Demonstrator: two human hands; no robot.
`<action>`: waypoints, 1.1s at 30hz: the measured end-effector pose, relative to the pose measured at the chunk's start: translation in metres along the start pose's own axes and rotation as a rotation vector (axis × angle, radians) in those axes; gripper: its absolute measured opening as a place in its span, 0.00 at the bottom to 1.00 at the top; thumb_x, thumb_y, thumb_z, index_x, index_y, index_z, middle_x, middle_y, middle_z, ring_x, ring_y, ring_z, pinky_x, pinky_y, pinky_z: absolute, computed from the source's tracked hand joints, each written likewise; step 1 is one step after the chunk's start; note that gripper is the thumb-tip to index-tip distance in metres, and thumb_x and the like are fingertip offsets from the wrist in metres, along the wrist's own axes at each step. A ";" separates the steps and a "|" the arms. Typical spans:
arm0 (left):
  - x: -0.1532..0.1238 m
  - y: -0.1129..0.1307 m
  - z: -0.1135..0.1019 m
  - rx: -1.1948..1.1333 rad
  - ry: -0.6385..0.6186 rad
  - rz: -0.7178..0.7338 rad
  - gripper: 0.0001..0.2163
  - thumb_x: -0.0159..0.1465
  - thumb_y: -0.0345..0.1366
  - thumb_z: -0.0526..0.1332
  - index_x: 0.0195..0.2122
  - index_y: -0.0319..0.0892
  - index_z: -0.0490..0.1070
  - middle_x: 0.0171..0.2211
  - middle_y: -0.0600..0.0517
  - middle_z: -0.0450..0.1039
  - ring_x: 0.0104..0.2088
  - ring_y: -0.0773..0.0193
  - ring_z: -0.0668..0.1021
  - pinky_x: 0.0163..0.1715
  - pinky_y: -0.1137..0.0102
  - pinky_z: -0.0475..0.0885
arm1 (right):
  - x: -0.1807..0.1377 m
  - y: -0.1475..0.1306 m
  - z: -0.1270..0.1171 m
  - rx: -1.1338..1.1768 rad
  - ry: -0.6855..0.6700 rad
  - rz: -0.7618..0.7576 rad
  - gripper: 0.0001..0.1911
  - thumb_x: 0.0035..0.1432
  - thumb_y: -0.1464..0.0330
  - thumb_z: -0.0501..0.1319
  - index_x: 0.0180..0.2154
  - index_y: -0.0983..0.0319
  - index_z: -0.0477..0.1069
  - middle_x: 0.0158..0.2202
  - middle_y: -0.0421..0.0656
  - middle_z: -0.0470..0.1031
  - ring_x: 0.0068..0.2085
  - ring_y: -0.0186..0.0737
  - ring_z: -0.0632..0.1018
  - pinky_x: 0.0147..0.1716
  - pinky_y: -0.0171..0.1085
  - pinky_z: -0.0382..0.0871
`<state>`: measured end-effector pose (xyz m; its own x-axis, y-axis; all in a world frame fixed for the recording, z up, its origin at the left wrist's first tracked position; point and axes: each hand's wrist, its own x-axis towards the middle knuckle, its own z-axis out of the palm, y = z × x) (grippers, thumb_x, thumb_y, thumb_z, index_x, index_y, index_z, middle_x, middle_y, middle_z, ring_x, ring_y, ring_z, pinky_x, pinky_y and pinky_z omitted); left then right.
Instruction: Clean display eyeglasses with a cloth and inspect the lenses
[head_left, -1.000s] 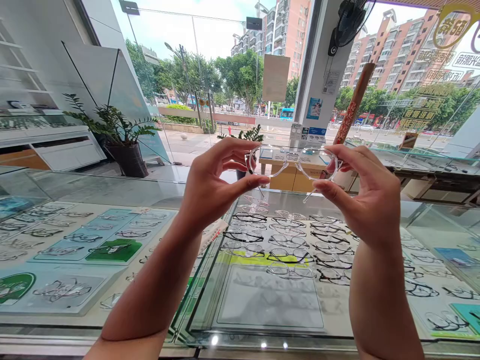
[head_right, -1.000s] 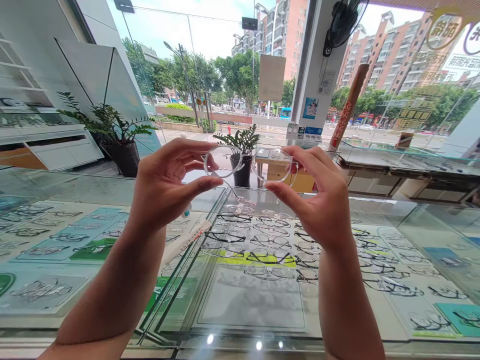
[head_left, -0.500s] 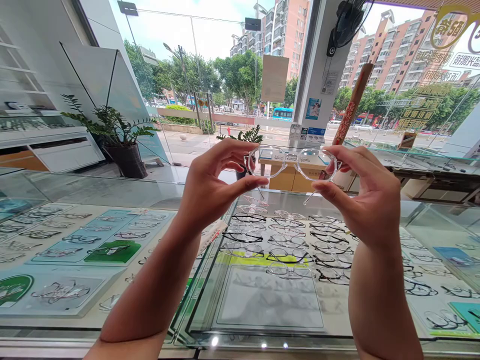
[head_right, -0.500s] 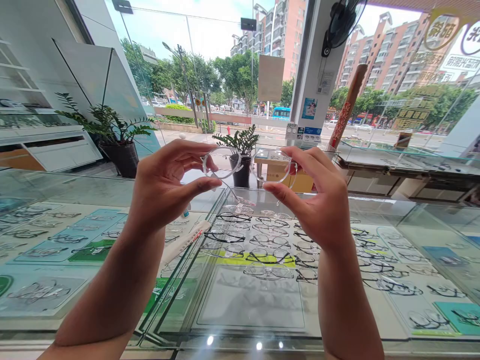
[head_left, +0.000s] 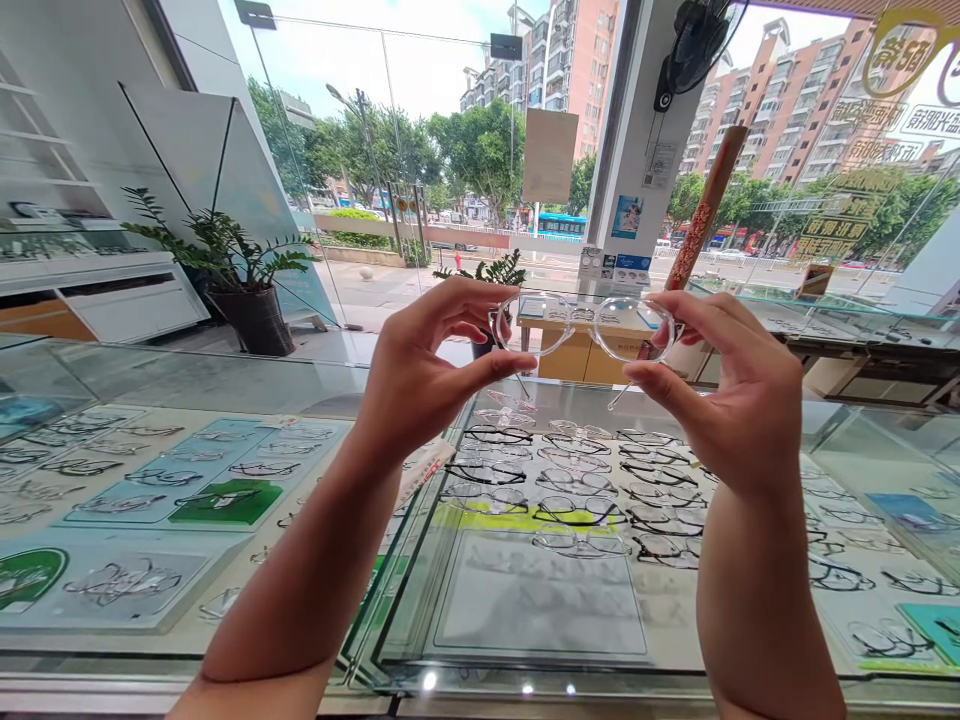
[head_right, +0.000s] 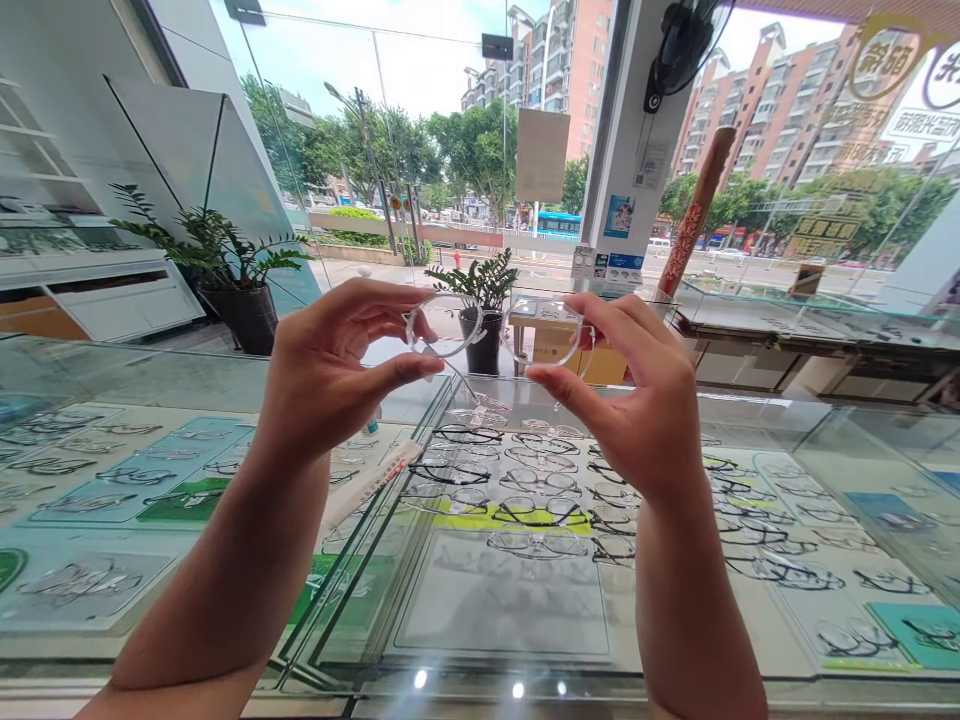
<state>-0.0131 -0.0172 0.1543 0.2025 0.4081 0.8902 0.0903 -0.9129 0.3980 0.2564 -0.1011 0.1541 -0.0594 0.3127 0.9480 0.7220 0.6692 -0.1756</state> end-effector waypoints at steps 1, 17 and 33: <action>0.000 0.000 0.000 -0.002 -0.001 0.002 0.25 0.56 0.51 0.84 0.52 0.51 0.84 0.37 0.51 0.83 0.38 0.59 0.84 0.41 0.61 0.83 | 0.000 0.000 0.000 0.000 0.002 -0.001 0.22 0.67 0.49 0.73 0.57 0.51 0.83 0.42 0.45 0.83 0.43 0.50 0.82 0.48 0.52 0.83; 0.000 -0.002 -0.001 0.014 -0.003 0.031 0.25 0.57 0.50 0.84 0.52 0.51 0.84 0.38 0.51 0.82 0.38 0.60 0.84 0.41 0.63 0.83 | 0.000 -0.002 -0.001 -0.018 0.003 0.003 0.24 0.67 0.47 0.73 0.56 0.52 0.84 0.41 0.45 0.83 0.42 0.49 0.82 0.48 0.51 0.83; -0.012 0.009 0.006 0.239 0.099 0.186 0.24 0.61 0.52 0.82 0.54 0.51 0.81 0.38 0.54 0.82 0.35 0.62 0.81 0.42 0.61 0.81 | -0.002 0.018 -0.004 0.116 -0.175 0.100 0.28 0.68 0.48 0.73 0.64 0.50 0.82 0.49 0.46 0.85 0.49 0.50 0.84 0.52 0.52 0.83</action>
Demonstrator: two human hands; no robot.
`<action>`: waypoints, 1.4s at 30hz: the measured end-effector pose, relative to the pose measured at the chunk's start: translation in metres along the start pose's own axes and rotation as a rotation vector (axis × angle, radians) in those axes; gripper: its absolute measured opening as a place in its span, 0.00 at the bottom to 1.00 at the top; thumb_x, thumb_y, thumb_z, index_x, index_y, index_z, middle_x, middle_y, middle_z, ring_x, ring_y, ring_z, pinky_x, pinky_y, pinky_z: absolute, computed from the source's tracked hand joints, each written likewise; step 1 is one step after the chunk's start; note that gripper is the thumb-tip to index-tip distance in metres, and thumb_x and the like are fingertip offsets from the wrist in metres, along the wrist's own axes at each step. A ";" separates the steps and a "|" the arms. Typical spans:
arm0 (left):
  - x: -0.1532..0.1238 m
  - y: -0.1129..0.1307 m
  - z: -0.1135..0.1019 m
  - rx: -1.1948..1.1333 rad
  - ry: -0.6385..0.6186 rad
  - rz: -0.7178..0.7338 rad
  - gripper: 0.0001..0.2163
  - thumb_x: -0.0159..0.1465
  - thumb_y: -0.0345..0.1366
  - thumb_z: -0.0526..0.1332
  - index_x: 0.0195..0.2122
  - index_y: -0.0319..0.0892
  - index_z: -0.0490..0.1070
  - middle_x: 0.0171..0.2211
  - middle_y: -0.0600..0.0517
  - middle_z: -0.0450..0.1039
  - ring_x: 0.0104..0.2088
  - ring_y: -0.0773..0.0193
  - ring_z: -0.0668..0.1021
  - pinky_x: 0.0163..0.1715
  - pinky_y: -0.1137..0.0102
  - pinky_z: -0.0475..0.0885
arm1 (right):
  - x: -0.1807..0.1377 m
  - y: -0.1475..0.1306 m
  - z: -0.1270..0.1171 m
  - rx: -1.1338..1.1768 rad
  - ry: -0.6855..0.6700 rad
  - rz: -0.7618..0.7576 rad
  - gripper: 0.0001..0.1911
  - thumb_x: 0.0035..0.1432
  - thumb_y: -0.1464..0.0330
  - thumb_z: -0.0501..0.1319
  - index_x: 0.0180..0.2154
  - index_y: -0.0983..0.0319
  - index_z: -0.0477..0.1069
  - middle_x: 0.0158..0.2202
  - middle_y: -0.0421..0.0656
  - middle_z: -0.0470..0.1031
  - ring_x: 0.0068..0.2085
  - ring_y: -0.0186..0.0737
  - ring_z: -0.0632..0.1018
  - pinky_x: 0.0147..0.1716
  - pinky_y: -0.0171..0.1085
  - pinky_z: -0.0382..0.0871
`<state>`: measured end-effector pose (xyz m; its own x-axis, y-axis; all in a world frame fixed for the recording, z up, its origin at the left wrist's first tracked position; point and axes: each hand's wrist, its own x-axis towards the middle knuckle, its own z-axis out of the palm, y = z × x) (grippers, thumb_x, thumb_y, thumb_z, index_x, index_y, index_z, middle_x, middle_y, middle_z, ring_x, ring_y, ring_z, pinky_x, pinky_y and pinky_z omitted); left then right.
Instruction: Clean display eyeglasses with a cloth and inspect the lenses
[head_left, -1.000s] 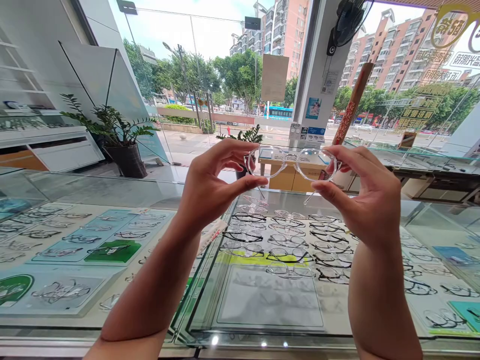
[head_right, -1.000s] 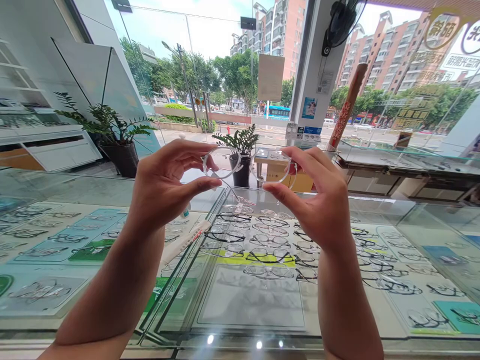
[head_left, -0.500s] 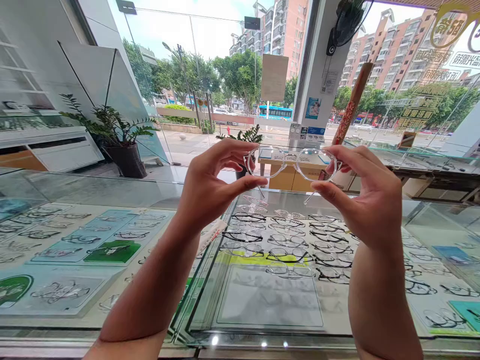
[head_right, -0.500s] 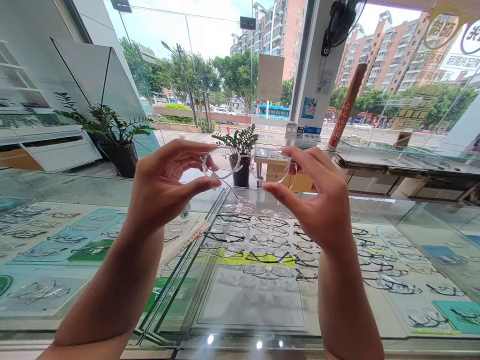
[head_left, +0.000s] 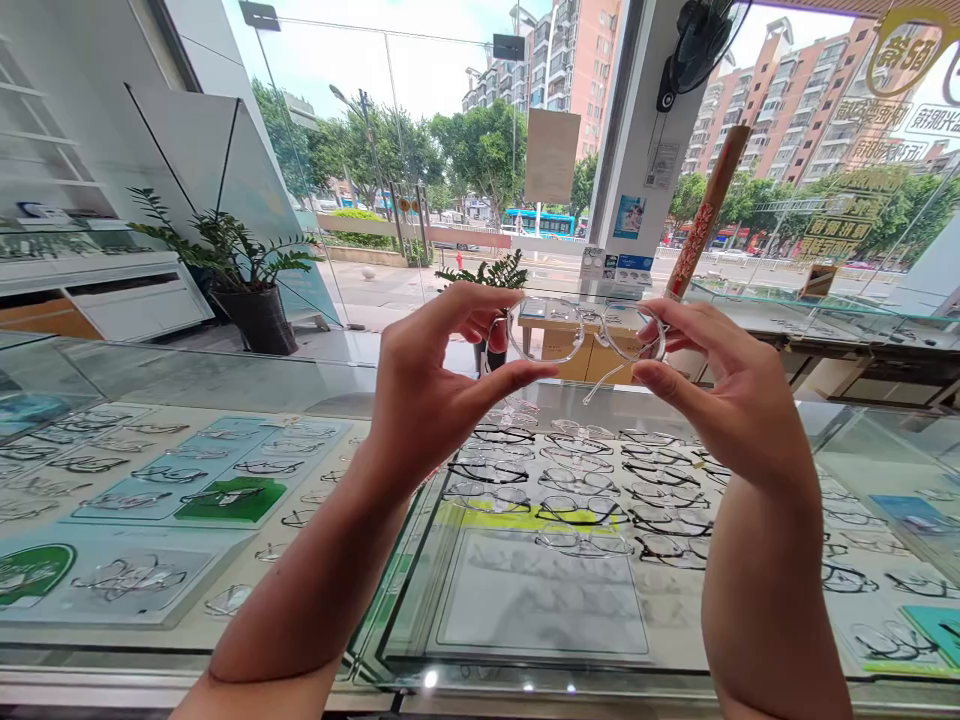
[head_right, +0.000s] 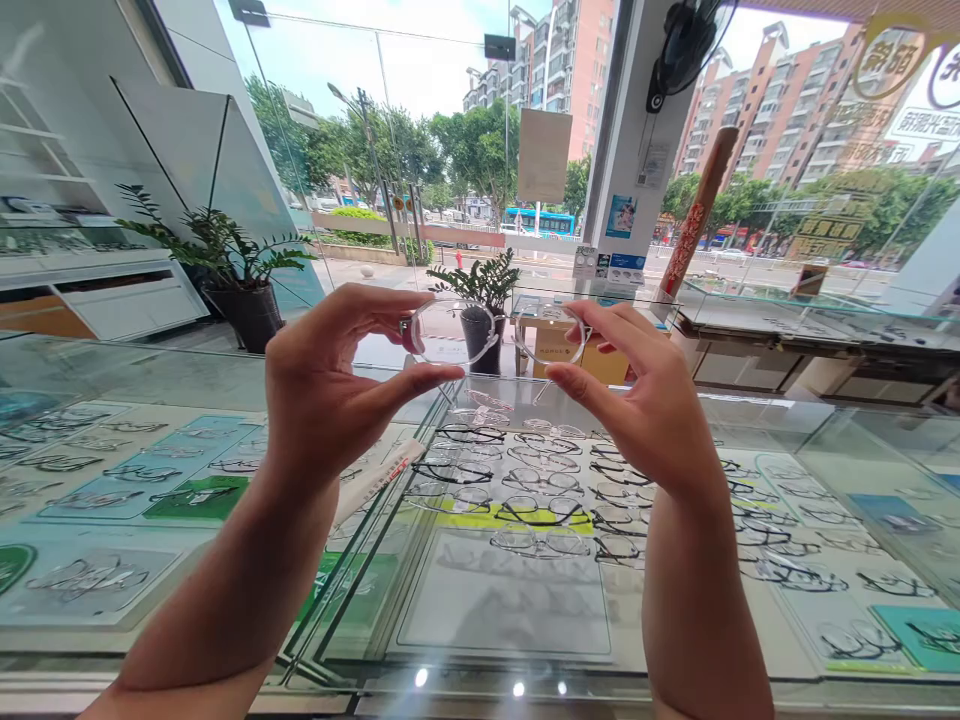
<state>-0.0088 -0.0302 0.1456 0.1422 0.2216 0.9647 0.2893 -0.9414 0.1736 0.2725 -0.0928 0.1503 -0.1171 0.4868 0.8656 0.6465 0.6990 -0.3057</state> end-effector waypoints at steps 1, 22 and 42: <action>0.000 0.001 0.000 0.006 0.000 0.002 0.24 0.61 0.53 0.81 0.54 0.51 0.81 0.38 0.53 0.82 0.35 0.62 0.81 0.42 0.61 0.81 | 0.000 0.001 0.000 0.005 -0.006 0.003 0.28 0.68 0.48 0.73 0.64 0.50 0.82 0.50 0.47 0.85 0.49 0.50 0.84 0.52 0.52 0.83; 0.002 0.000 0.000 0.017 -0.001 0.020 0.26 0.61 0.55 0.81 0.55 0.51 0.81 0.40 0.52 0.83 0.36 0.61 0.80 0.41 0.60 0.81 | -0.002 0.001 -0.002 -0.012 -0.008 0.006 0.30 0.67 0.47 0.73 0.65 0.50 0.80 0.52 0.47 0.86 0.51 0.52 0.85 0.54 0.56 0.85; 0.001 -0.012 0.017 0.031 0.059 -0.019 0.31 0.66 0.55 0.77 0.67 0.55 0.74 0.61 0.44 0.79 0.60 0.48 0.82 0.46 0.59 0.86 | -0.006 -0.007 0.022 -0.139 0.215 -0.070 0.33 0.68 0.52 0.71 0.71 0.42 0.72 0.63 0.50 0.79 0.67 0.69 0.76 0.60 0.68 0.81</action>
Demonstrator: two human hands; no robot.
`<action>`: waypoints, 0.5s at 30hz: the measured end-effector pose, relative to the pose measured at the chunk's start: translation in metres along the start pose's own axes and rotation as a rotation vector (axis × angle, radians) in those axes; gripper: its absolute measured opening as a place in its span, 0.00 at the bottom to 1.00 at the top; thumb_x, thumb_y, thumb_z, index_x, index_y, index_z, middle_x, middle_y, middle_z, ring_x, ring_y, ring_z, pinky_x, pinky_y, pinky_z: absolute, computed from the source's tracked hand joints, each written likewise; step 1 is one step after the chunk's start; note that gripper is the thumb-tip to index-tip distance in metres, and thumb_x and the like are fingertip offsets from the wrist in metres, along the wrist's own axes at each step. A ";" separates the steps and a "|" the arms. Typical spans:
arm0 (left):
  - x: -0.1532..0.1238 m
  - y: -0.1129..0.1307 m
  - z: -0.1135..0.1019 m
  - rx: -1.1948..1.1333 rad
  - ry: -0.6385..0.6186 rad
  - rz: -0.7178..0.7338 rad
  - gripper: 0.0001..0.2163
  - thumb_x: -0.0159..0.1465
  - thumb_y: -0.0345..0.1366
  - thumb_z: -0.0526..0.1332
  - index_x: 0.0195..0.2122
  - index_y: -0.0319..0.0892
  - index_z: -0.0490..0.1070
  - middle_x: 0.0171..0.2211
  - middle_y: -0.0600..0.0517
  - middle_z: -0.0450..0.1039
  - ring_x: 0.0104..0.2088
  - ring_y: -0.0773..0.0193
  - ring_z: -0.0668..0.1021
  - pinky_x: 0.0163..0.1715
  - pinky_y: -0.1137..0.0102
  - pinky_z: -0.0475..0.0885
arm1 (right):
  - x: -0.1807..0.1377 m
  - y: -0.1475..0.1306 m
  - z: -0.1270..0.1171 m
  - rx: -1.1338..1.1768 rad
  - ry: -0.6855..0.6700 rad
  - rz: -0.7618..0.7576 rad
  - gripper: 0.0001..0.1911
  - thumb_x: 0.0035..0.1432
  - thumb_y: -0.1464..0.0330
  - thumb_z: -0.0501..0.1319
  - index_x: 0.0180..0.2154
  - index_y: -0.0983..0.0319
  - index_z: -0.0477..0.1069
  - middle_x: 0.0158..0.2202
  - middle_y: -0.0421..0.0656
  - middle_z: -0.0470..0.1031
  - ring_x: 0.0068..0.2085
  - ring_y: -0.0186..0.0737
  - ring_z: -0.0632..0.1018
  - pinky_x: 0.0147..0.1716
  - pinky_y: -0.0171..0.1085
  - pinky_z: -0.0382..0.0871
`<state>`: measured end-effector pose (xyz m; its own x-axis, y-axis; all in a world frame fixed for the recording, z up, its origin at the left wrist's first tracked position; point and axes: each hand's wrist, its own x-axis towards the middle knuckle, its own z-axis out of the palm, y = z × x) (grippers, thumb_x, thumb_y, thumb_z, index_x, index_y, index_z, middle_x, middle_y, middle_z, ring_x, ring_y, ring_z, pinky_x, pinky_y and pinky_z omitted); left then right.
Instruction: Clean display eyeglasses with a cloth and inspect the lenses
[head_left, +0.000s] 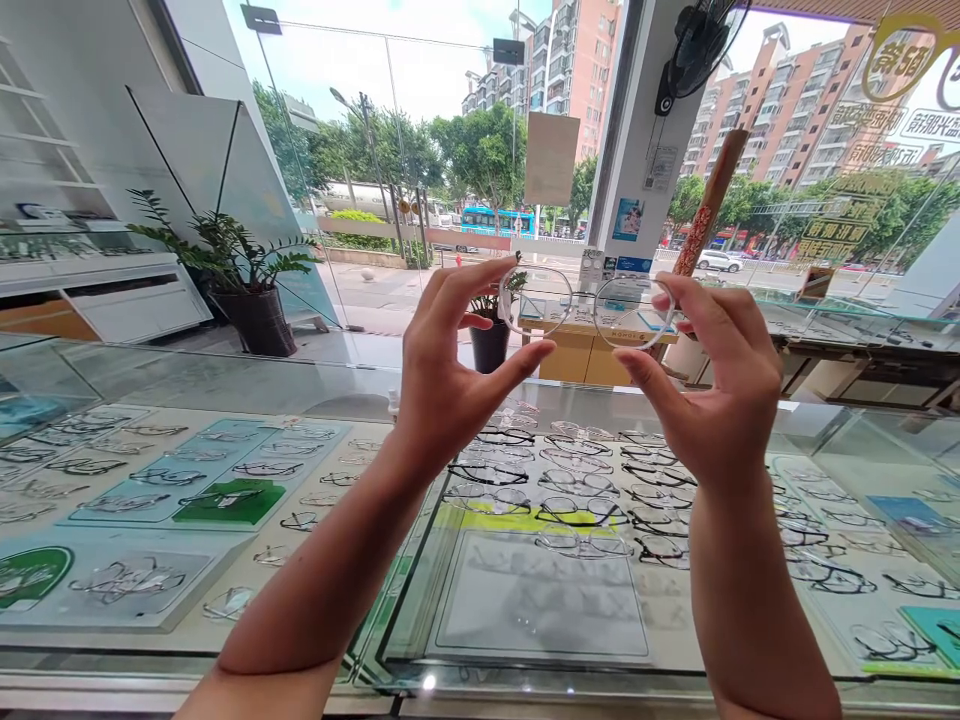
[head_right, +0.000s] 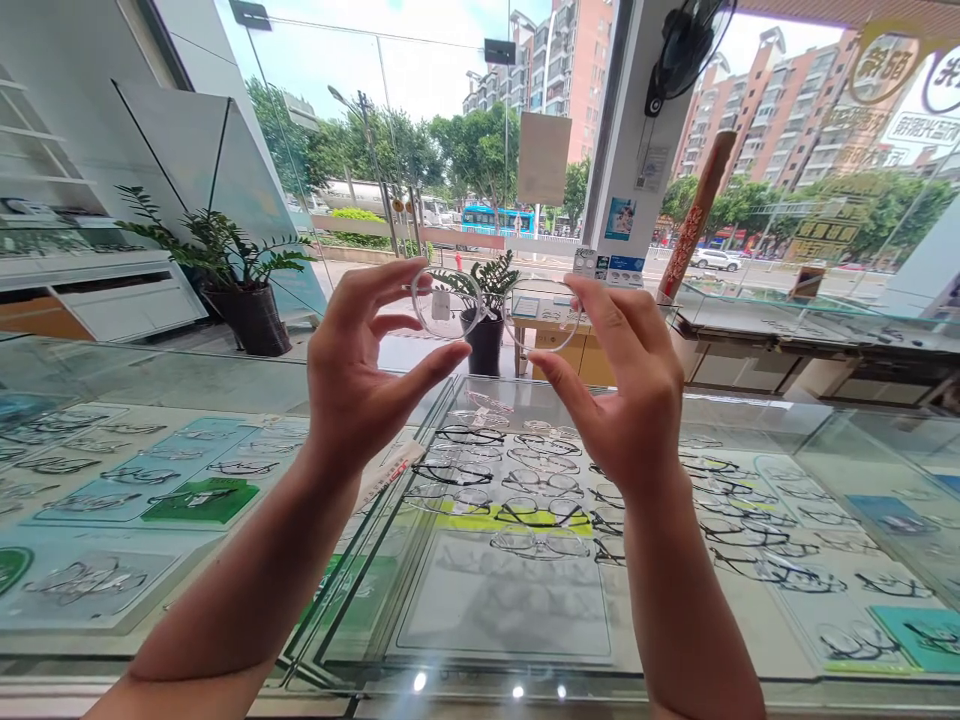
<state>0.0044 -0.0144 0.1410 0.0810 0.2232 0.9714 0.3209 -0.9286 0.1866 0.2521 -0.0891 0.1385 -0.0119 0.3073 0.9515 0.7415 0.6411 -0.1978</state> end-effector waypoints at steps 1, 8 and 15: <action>-0.001 0.000 0.002 0.003 0.017 0.000 0.31 0.66 0.55 0.77 0.66 0.55 0.74 0.62 0.44 0.79 0.60 0.48 0.82 0.46 0.59 0.85 | -0.001 0.000 0.001 0.005 -0.005 0.003 0.33 0.68 0.52 0.72 0.72 0.42 0.72 0.64 0.50 0.78 0.68 0.70 0.76 0.60 0.68 0.82; -0.006 -0.001 0.007 0.043 0.126 0.009 0.32 0.64 0.57 0.78 0.65 0.55 0.74 0.61 0.45 0.78 0.60 0.48 0.82 0.48 0.58 0.84 | -0.001 0.000 0.007 -0.040 0.014 -0.046 0.33 0.69 0.55 0.71 0.72 0.41 0.71 0.65 0.49 0.78 0.67 0.69 0.76 0.57 0.66 0.83; -0.007 0.002 0.005 0.109 0.179 0.030 0.32 0.63 0.58 0.79 0.64 0.56 0.74 0.60 0.45 0.78 0.61 0.45 0.80 0.48 0.55 0.83 | -0.001 0.000 0.008 -0.067 0.027 -0.059 0.33 0.70 0.53 0.69 0.73 0.39 0.70 0.66 0.48 0.79 0.65 0.67 0.78 0.57 0.67 0.83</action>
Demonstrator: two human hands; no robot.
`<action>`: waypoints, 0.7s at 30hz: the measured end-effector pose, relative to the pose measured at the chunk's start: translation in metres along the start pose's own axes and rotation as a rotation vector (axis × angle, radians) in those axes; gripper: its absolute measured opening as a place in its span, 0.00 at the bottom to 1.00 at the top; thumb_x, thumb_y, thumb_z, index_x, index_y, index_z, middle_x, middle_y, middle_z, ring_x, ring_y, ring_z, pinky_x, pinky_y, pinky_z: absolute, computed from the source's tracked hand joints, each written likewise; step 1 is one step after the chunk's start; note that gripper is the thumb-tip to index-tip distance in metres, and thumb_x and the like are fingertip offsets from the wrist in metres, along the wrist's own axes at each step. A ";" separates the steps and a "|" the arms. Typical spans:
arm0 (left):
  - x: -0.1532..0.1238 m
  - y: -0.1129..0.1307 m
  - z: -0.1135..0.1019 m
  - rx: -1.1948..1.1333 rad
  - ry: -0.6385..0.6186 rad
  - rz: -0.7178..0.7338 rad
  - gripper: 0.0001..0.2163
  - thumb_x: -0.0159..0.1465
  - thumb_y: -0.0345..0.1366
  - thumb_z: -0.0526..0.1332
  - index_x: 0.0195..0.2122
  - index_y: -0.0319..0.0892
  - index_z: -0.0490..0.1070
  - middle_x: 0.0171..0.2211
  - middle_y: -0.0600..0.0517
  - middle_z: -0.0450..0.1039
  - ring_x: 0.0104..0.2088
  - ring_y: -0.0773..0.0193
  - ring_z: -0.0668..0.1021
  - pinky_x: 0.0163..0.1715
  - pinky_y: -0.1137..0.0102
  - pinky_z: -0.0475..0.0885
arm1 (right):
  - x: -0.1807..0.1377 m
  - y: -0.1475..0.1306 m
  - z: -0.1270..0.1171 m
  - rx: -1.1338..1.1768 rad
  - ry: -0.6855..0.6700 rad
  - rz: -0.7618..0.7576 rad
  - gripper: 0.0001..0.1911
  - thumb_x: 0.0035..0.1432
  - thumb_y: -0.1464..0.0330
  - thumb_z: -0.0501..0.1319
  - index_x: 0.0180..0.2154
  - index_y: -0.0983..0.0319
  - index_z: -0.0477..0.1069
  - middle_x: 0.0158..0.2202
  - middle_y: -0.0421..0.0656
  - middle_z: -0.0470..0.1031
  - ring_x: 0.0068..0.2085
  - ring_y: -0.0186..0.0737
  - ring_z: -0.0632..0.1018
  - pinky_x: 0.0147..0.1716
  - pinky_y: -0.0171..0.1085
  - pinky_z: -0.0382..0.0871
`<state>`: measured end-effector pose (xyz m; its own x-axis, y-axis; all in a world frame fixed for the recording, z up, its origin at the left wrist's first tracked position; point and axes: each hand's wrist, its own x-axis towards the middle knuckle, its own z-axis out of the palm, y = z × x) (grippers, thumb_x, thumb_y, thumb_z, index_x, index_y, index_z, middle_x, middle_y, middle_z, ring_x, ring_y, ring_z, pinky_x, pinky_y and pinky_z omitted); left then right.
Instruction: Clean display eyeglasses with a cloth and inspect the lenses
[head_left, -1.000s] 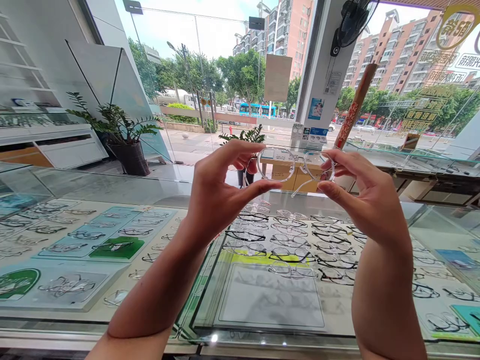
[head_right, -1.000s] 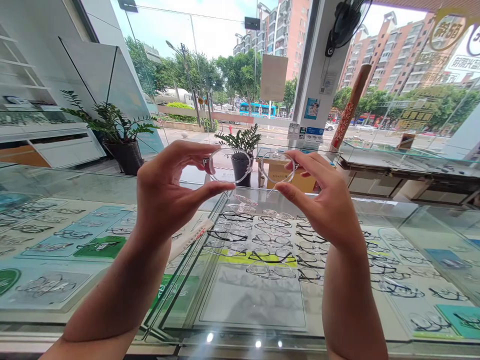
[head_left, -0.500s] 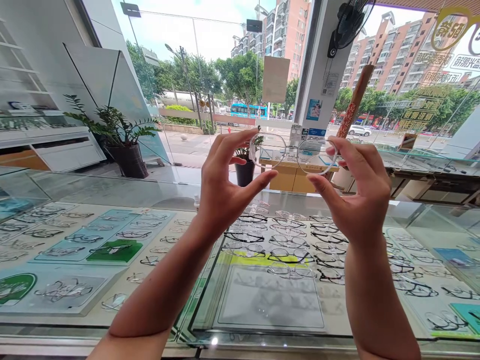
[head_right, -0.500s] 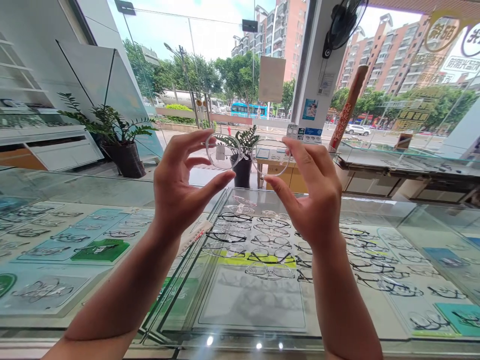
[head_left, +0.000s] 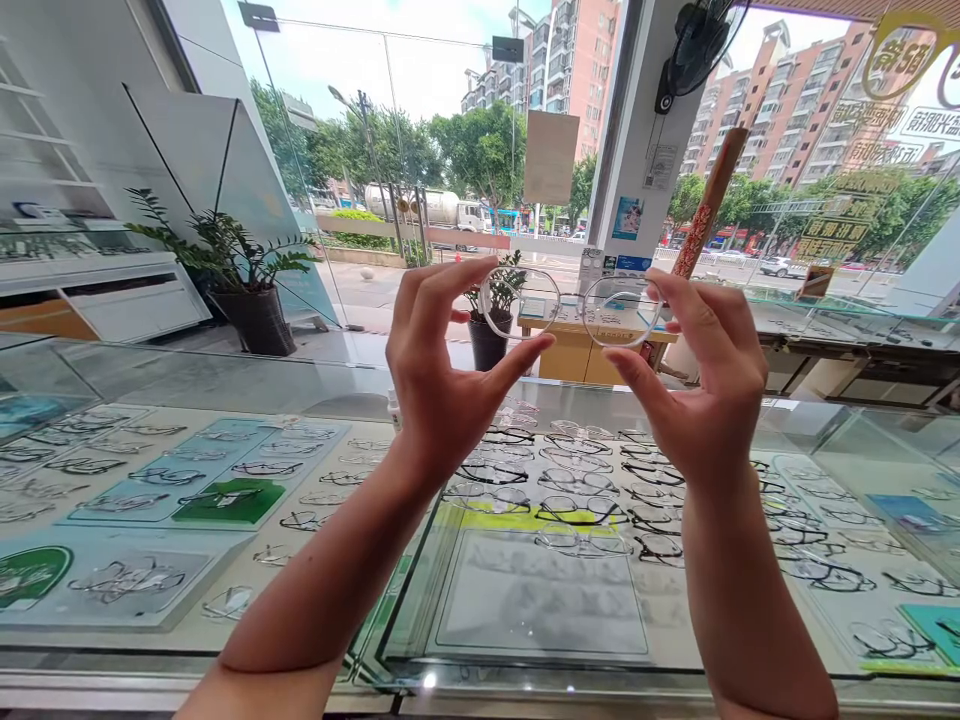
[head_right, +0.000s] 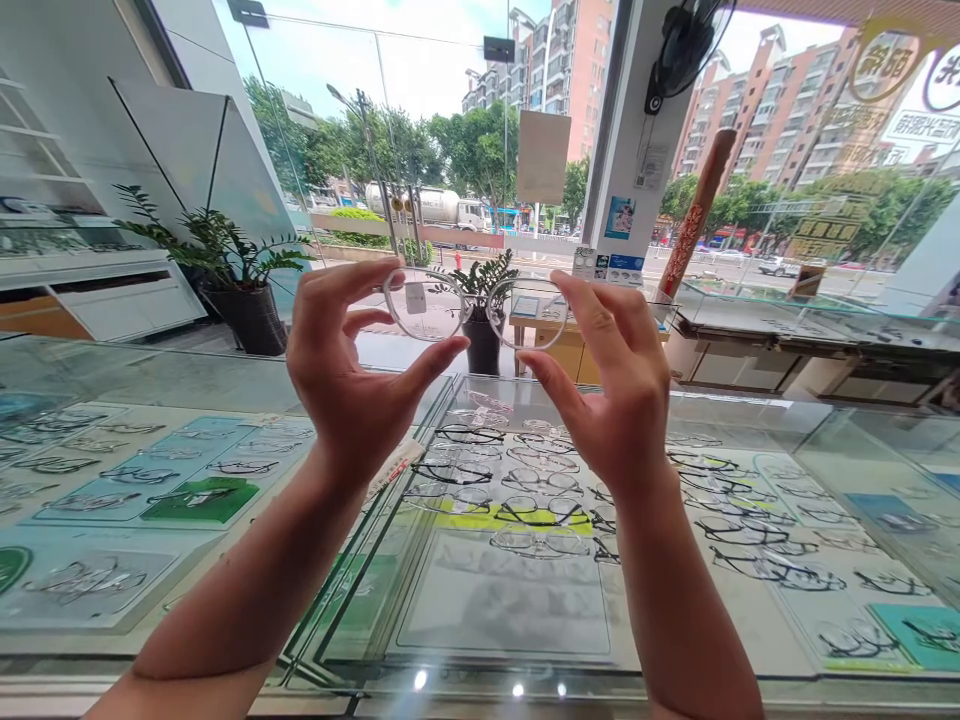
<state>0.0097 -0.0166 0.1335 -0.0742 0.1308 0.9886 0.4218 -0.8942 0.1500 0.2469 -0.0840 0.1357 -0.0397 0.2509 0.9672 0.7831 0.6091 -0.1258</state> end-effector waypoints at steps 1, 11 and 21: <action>0.000 0.001 0.000 0.002 0.002 0.004 0.32 0.63 0.57 0.79 0.64 0.56 0.74 0.61 0.45 0.78 0.62 0.45 0.79 0.48 0.55 0.83 | 0.000 0.000 0.000 0.002 0.000 -0.005 0.33 0.71 0.53 0.69 0.73 0.39 0.70 0.66 0.48 0.79 0.65 0.67 0.78 0.58 0.67 0.82; -0.005 0.002 0.001 0.058 0.084 0.104 0.31 0.63 0.52 0.80 0.65 0.59 0.74 0.59 0.46 0.78 0.63 0.42 0.76 0.52 0.48 0.81 | 0.001 0.005 0.009 0.225 0.010 0.141 0.27 0.78 0.53 0.59 0.73 0.47 0.69 0.68 0.51 0.78 0.65 0.58 0.82 0.54 0.58 0.84; -0.003 -0.004 0.007 0.057 0.113 0.178 0.31 0.64 0.58 0.77 0.64 0.56 0.74 0.56 0.47 0.78 0.59 0.46 0.79 0.49 0.49 0.82 | 0.004 0.001 0.007 0.337 0.148 0.291 0.17 0.76 0.52 0.62 0.53 0.53 0.83 0.51 0.48 0.86 0.54 0.54 0.86 0.54 0.56 0.84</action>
<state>0.0140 -0.0102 0.1302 -0.0932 -0.0786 0.9925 0.4876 -0.8727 -0.0233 0.2434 -0.0771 0.1381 0.2592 0.3525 0.8992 0.5021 0.7462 -0.4372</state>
